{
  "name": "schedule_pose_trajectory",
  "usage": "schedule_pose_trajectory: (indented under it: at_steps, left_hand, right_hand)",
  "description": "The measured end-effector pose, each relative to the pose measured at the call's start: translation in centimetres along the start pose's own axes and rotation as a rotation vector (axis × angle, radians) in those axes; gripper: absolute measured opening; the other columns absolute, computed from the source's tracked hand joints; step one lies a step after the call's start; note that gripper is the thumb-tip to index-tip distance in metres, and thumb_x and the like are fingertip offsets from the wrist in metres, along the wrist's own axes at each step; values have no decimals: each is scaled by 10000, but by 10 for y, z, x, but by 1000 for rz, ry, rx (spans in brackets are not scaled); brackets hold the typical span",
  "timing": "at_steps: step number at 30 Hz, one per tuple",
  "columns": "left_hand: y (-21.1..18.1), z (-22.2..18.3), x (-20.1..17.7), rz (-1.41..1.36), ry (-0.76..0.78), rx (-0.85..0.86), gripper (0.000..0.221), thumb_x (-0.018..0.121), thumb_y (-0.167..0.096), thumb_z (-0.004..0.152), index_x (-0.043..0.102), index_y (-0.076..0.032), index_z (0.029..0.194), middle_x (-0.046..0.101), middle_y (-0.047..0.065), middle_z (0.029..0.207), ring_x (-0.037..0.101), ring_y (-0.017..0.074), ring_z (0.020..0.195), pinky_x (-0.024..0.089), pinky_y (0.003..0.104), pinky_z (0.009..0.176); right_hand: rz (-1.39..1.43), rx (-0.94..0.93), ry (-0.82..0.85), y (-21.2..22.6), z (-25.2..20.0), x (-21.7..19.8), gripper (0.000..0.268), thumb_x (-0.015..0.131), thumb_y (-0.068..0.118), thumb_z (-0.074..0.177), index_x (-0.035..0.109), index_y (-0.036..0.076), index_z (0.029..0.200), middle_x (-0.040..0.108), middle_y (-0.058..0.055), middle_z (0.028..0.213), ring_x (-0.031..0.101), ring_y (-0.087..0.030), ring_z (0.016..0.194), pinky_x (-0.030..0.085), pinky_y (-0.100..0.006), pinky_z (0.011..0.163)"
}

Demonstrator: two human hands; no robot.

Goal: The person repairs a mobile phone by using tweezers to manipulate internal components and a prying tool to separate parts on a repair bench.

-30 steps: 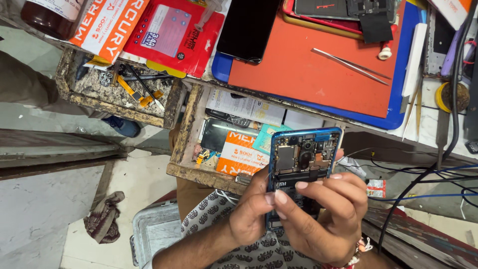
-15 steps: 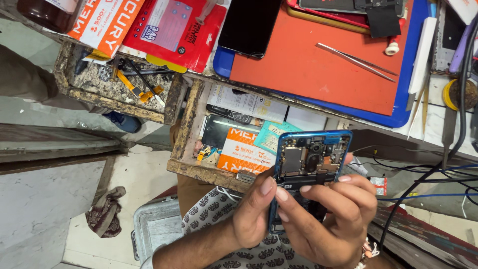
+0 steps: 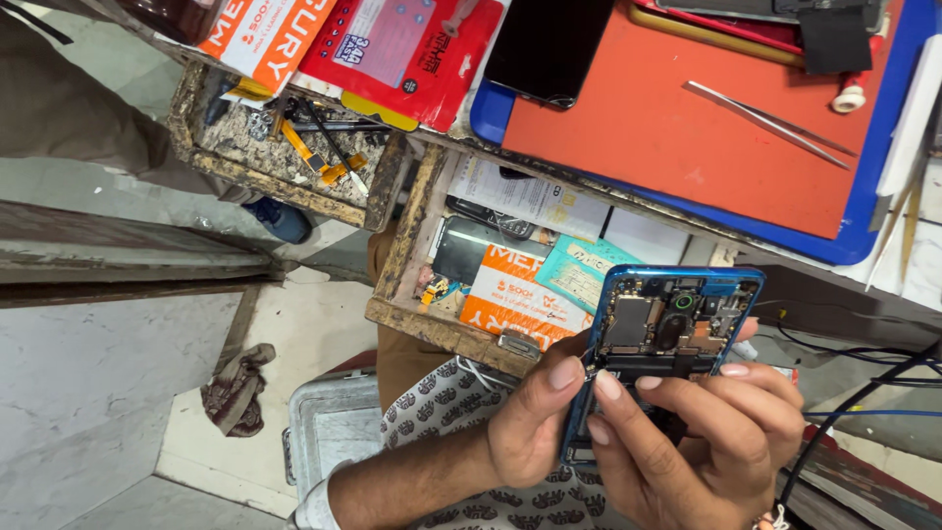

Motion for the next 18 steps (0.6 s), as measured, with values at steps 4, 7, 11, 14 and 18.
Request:
schedule_pose_trajectory:
  at_steps: [4,7,11,14,18]
  left_hand:
    - [1,-2,-2,-3,-24,-4,665,467,-471,1094,448,3,1560,573,124,1414,545,177,1327,412,341,1188]
    - [4,-4,-5,-18,-49,-15,654,471,-470,1086,464,1,1540,583,121,1401,554,174,1316,421,337,1176]
    - [8,-6,-9,-29,-42,-36,643,467,-481,1103,491,1,1527,599,122,1357,578,152,1256,459,312,1099]
    - [6,-7,-6,-23,-17,-24,641,469,-481,1099,485,4,1519,599,114,1350,580,145,1230,464,300,1056]
    - [-2,11,-3,-26,30,-4,656,457,-493,1093,480,4,1520,597,115,1362,577,151,1244,460,306,1071]
  right_hand:
    - [-12,0,5,2,1,0,318,861,264,802,763,258,1105,556,43,1041,461,-211,1014,383,-424,970]
    - [-21,25,25,5,1,-2,315,864,262,801,763,264,1099,553,47,1034,460,-214,1014,385,-432,982]
    - [-22,87,46,8,-1,-3,309,870,264,800,758,286,1086,547,51,1018,468,-199,1037,387,-416,991]
    - [-35,31,-16,9,-7,-7,315,852,282,809,738,300,1102,550,44,1002,474,-200,1021,401,-421,954]
    - [-49,-60,-99,-8,-4,1,314,849,287,806,738,287,1099,557,40,1002,486,-199,1015,410,-422,953]
Point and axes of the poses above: each hand's wrist, its own z-axis towards the middle knuckle, its own x-axis out of the palm, y = z × x, the point moved 3 cm from there along z, towards the middle knuckle
